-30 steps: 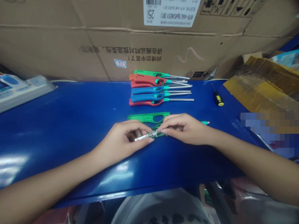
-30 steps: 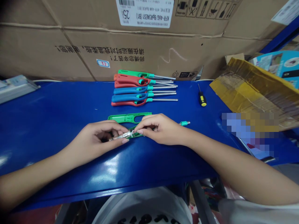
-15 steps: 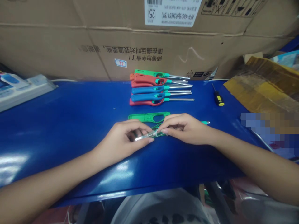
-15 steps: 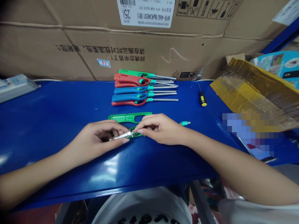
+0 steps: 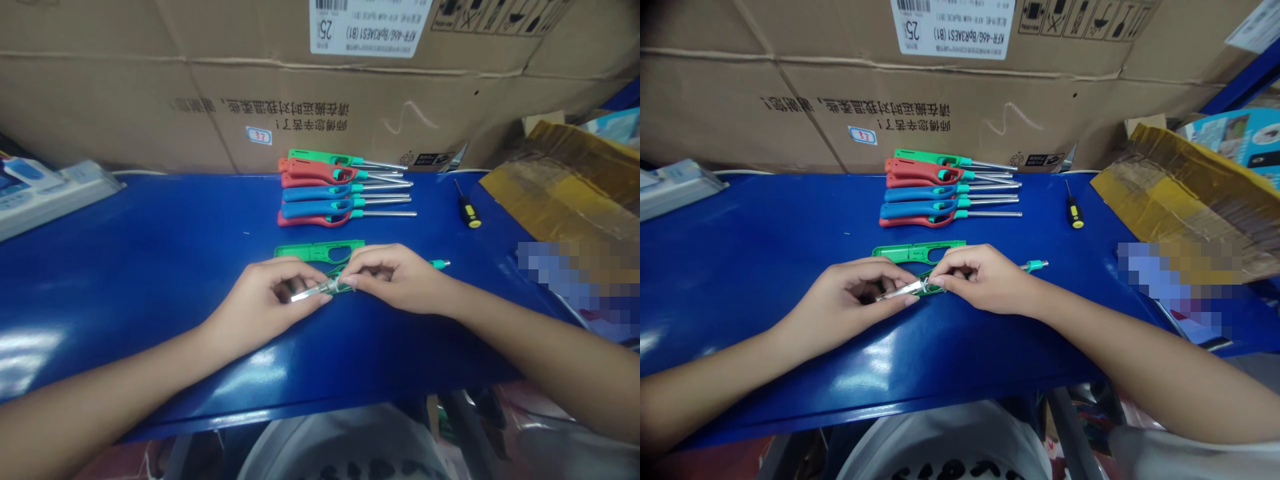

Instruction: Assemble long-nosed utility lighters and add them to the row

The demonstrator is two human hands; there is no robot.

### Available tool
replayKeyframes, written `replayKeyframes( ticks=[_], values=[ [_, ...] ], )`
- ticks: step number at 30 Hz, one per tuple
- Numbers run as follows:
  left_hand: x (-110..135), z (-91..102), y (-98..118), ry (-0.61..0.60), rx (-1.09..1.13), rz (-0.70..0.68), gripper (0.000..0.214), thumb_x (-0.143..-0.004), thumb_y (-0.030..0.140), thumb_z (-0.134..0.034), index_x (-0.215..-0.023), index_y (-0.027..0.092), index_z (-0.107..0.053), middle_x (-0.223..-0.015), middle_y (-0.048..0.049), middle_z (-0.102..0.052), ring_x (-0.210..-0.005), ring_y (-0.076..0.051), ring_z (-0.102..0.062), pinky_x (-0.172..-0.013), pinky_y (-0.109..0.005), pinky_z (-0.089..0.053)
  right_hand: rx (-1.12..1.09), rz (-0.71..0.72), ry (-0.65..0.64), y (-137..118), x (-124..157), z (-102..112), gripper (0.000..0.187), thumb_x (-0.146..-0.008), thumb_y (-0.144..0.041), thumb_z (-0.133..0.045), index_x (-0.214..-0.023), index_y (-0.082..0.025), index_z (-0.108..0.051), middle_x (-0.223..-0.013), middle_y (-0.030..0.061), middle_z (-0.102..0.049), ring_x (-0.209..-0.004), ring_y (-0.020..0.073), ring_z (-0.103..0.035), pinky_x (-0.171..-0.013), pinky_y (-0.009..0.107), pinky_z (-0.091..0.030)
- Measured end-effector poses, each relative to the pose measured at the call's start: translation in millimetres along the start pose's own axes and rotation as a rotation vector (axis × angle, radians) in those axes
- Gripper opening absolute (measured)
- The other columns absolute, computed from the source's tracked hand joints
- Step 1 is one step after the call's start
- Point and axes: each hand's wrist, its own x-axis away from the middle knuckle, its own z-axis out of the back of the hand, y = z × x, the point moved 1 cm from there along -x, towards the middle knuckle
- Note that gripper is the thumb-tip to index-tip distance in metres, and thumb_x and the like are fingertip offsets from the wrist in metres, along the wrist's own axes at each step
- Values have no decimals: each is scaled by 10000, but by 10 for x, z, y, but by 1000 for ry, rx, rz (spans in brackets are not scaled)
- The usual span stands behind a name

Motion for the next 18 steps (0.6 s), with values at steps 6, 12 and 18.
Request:
replayKeyframes(
  ticks=[6,12,18],
  values=[
    [-7,-20,14,28,6,-18,143,-854,308,-784,-948,204,-809,-823,-6,-731,-649,-87,-616,-542,-171,-471,-4,-97,3,-16,20,-41,197,-940,-281,-626,-887,-133,-744,-815,31,-670,-644,94,-528,-559,227,-406],
    [5,-32,15,41,15,-10,134,-838,312,-805,-921,207,-816,-798,-7,-735,-637,-90,-629,-524,-170,-462,-42,-114,20,-32,24,-67,172,-933,-254,-624,-849,-139,-721,-768,4,-637,-598,72,-508,-541,216,-396],
    [14,-44,45,48,14,-10,124,-833,295,-801,-905,196,-818,-785,-14,-733,-624,-95,-626,-520,-180,-456,-22,-135,10,-70,29,-76,154,-928,-245,-636,-833,-153,-714,-742,-15,-623,-558,57,-488,-503,204,-370]
  ],
)
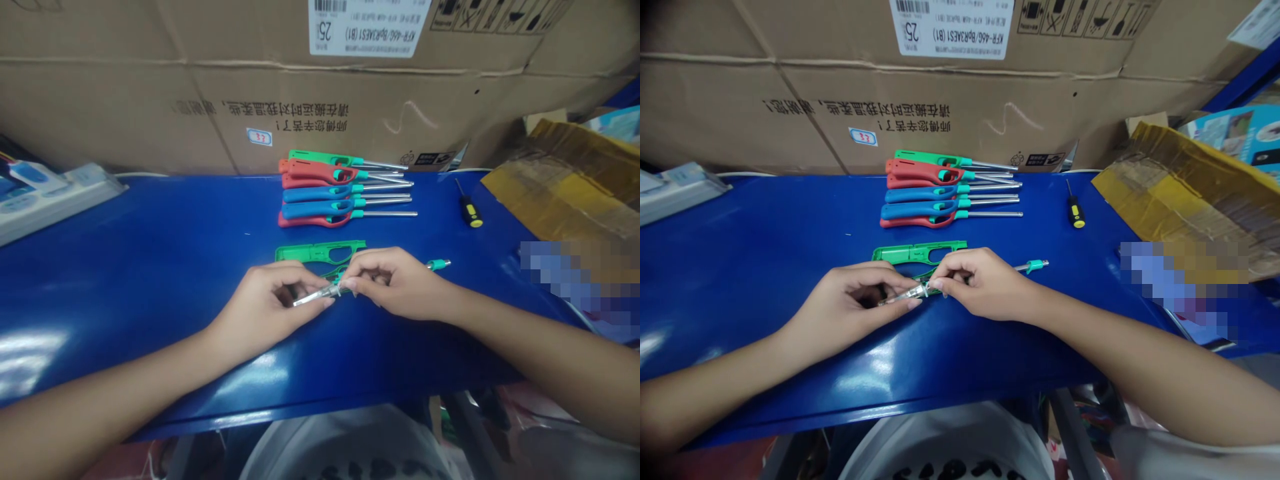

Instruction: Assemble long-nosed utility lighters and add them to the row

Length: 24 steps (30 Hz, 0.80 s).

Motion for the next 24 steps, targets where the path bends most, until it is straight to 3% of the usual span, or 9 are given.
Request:
replayKeyframes(
  ticks=[24],
  values=[
    [-20,-10,-45,16,30,49,157,-831,320,-813,-929,198,-820,-797,-18,-745,-644,-102,-603,-543,-201,-450,-113,-68,-15,30,-31,33,206,-893,-344,-685,-852,-145,-717,-688,-14,-578,-578,79,-450,-525,229,-358]
  ],
)
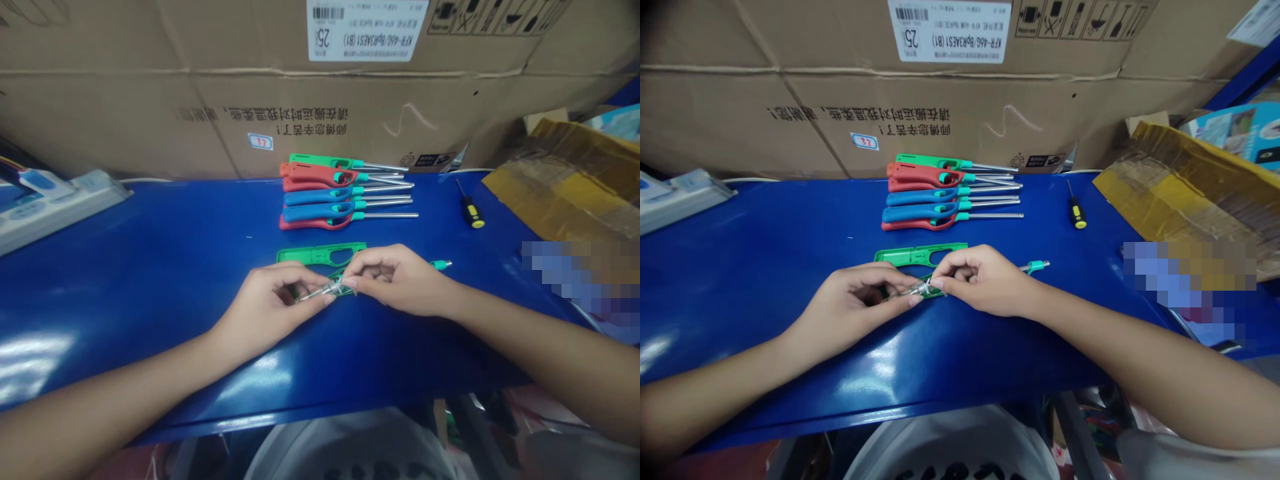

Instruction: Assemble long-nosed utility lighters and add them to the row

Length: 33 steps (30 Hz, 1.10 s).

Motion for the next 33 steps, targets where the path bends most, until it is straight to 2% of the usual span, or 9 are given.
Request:
replayKeyframes(
  ticks=[7,19,26,33],
  values=[
    [5,-31,17,9,-15,-6,133,-829,306,-809,-906,198,-818,-778,-15,-746,-607,-96,-577,-524,-201,-430,-19,-23,-8,-45,10,-9,171,-894,-304,-685,-833,-145,-701,-582,-51,-545,-481,61,-455,-457,220,-338],
    [-8,4,19,17,6,-11,141,-815,308,-827,-905,201,-807,-775,-9,-734,-655,-106,-601,-552,-199,-453,-109,-98,-50,-25,-8,31,288,-869,-434,-732,-893,-148,-708,-687,-15,-628,-512,73,-519,-481,223,-414],
    [-2,-25,15,22,5,-35,151,-809,317,-832,-890,194,-799,-771,-14,-723,-647,-108,-607,-537,-201,-458,-32,-29,-15,-39,-39,0,313,-850,-462,-748,-831,-152,-701,-615,-53,-513,-537,66,-395,-491,229,-303],
    [-5,5,8,34,-10,-24,147,-811,316,-833,-915,213,-817,-774,-7,-728,-649,-102,-605,-546,-197,-457,-66,-49,-41,-24,-27,28,213,-885,-371,-695,-850,-161,-677,-614,-59,-507,-530,73,-418,-501,237,-307]
  ],
)
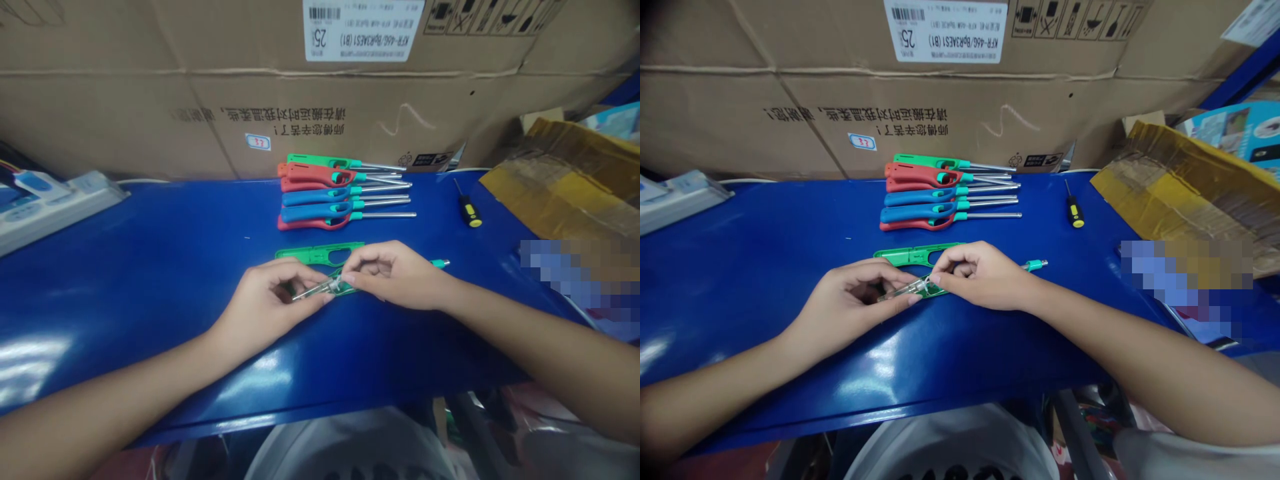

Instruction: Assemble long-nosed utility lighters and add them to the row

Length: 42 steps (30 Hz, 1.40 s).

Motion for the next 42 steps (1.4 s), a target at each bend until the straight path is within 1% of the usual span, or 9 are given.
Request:
replayKeyframes(
  ticks=[3,7,10,17,22,27,32,36,42],
  values=[
    [-7,1,-10,-6,16,23,160,-807,324,-838,-925,216,-829,-773,-9,-735,-648,-103,-611,-548,-197,-458,-4,-1,4,19,6,5,189,-891,-349,-675,-853,-164,-662,-634,-53,-517,-546,76,-433,-521,239,-320],
    [-13,-9,-11,-17,32,24,159,-814,305,-830,-940,207,-837,-756,-11,-736,-632,-100,-597,-553,-200,-459,6,-14,39,41,8,-25,209,-881,-370,-673,-859,-162,-667,-708,-17,-574,-618,94,-474,-567,248,-346],
    [-11,-12,-6,-19,29,18,149,-817,288,-825,-937,200,-839,-752,-12,-737,-622,-95,-590,-548,-196,-452,11,-34,53,39,10,-40,211,-878,-368,-669,-867,-157,-679,-723,-6,-589,-619,94,-474,-561,247,-346],
    [-1,-22,-4,-1,7,-3,118,-815,265,-822,-911,197,-837,-768,-9,-761,-578,-72,-559,-511,-177,-423,13,-38,62,25,29,-56,217,-879,-353,-663,-863,-137,-684,-692,-16,-571,-563,70,-430,-507,229,-311],
    [8,-35,-6,6,-1,3,119,-818,269,-820,-913,199,-838,-781,-12,-771,-581,-74,-562,-511,-176,-422,-11,-55,54,6,36,-69,211,-881,-350,-654,-851,-141,-667,-580,-60,-503,-462,58,-399,-433,216,-280],
    [-6,-47,-8,5,-1,17,129,-816,282,-821,-906,190,-834,-783,-21,-770,-605,-87,-590,-526,-182,-435,7,-47,66,26,24,-80,213,-886,-350,-658,-840,-142,-669,-580,-58,-505,-475,55,-393,-445,211,-280],
    [-11,-27,-12,0,31,25,144,-810,298,-827,-908,193,-834,-759,-14,-753,-624,-91,-590,-547,-183,-446,7,-53,36,11,26,-60,204,-898,-354,-664,-862,-153,-666,-577,-59,-521,-473,61,-430,-450,215,-307],
    [-9,-4,-4,6,44,11,154,-791,295,-842,-904,191,-832,-760,-13,-744,-631,-91,-593,-552,-184,-451,-15,-46,17,-18,20,-22,240,-873,-388,-711,-846,-155,-664,-628,-43,-559,-505,69,-473,-470,223,-343],
    [-15,-5,-3,13,49,4,140,-790,288,-841,-897,197,-831,-749,-6,-730,-622,-85,-586,-541,-180,-442,-14,-6,-20,-22,17,-1,249,-871,-398,-725,-833,-158,-674,-601,-59,-516,-510,68,-435,-482,225,-326]
  ],
)
